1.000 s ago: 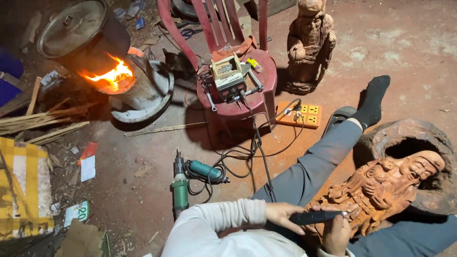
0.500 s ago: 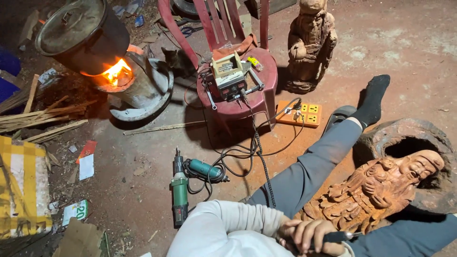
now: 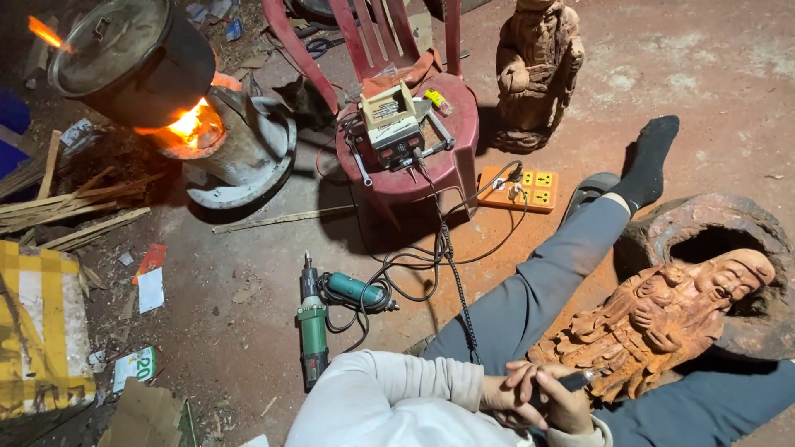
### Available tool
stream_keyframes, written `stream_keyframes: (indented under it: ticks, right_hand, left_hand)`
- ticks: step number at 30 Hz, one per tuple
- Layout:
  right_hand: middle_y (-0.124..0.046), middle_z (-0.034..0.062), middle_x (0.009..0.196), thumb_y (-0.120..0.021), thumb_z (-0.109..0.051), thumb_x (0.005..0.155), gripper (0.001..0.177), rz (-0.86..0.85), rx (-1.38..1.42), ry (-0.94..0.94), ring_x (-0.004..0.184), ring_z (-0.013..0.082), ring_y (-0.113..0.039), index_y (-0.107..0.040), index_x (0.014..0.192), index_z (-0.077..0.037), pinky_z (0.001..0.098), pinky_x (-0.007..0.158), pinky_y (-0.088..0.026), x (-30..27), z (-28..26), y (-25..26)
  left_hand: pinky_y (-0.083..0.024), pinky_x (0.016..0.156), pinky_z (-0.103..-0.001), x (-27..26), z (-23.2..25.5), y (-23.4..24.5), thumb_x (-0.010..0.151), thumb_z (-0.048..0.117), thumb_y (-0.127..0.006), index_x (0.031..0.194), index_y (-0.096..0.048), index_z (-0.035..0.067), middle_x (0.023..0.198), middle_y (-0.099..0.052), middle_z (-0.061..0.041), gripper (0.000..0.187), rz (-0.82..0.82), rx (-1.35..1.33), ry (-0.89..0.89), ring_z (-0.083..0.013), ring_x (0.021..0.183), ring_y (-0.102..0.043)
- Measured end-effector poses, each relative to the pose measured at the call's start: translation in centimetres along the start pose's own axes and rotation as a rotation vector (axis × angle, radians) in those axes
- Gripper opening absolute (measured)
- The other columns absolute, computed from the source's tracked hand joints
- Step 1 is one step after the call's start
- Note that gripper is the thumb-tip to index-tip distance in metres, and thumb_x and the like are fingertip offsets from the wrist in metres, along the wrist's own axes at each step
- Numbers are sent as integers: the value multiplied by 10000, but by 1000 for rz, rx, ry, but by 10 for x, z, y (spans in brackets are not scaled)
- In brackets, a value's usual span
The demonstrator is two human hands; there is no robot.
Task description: Using a rotary carving tool to add fine details to a wooden statue while sitting on the floor.
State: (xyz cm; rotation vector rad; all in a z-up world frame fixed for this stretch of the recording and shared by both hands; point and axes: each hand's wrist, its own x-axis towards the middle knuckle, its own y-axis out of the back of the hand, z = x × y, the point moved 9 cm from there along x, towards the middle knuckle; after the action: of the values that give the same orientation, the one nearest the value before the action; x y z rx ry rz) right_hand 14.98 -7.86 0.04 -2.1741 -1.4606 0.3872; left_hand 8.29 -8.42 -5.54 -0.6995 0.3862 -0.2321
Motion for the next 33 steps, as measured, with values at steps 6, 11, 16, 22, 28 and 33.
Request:
stream_keyframes:
  ticks: [6, 11, 16, 22, 28, 33]
  right_hand:
    - [-732, 194, 624, -497, -104, 971, 382, 11, -77, 18, 892, 358, -763, -670, 662, 39, 515, 1043, -490, -1, -11, -9]
    - [-693, 176, 579, -500, -81, 974, 370, 132, -91, 21, 812, 364, -773, -609, 628, -10, 530, 1024, -504, 1, 8, 12]
    - [-660, 159, 578, -508, -99, 993, 390, 305, -120, 19, 764, 360, -757, -574, 618, -13, 503, 984, -540, -3, 15, 26]
    - [-700, 149, 807, -601, -84, 982, 110, 409, 22, 169, 851, 317, -729, -578, 885, -37, 510, 933, -577, -11, -2, 43]
    - [-643, 190, 1133, -351, -312, 1225, 346, 666, -23, 315, 919, 256, -670, -518, 1226, -9, 329, 867, -570, -30, -39, 58]
    - [-656, 150, 1029, -402, -241, 1220, 254, 754, -60, 317, 849, 237, -687, -531, 1149, -34, 313, 826, -591, -33, -38, 55]
  left_hand:
    - [-405, 556, -184, 12, -24, 33, 810, 162, -758, 1011, -456, 100, 759, -551, 22, 368, 80, 151, -184, -76, 631, -514]
    - [-414, 676, -247, 6, -6, 38, 799, 191, -731, 1034, -449, 111, 830, -521, -3, 376, 188, 294, -234, -130, 741, -509]
    - [-454, 689, -280, 4, 2, 40, 784, 192, -725, 1009, -451, 106, 844, -555, -32, 364, 279, 418, -266, -167, 756, -530]
    - [-424, 570, -224, 6, -2, 38, 826, 169, -734, 897, -600, 87, 749, -602, 9, 172, 204, 287, -206, -106, 638, -543]
    - [-314, 450, -214, -5, 1, 30, 826, 232, -727, 658, -542, 157, 557, -491, 49, 260, 230, 251, -5, -80, 475, -423]
    - [-315, 454, -215, -3, -6, 36, 812, 239, -744, 671, -553, 156, 565, -504, 51, 251, 263, 267, 6, -80, 484, -436]
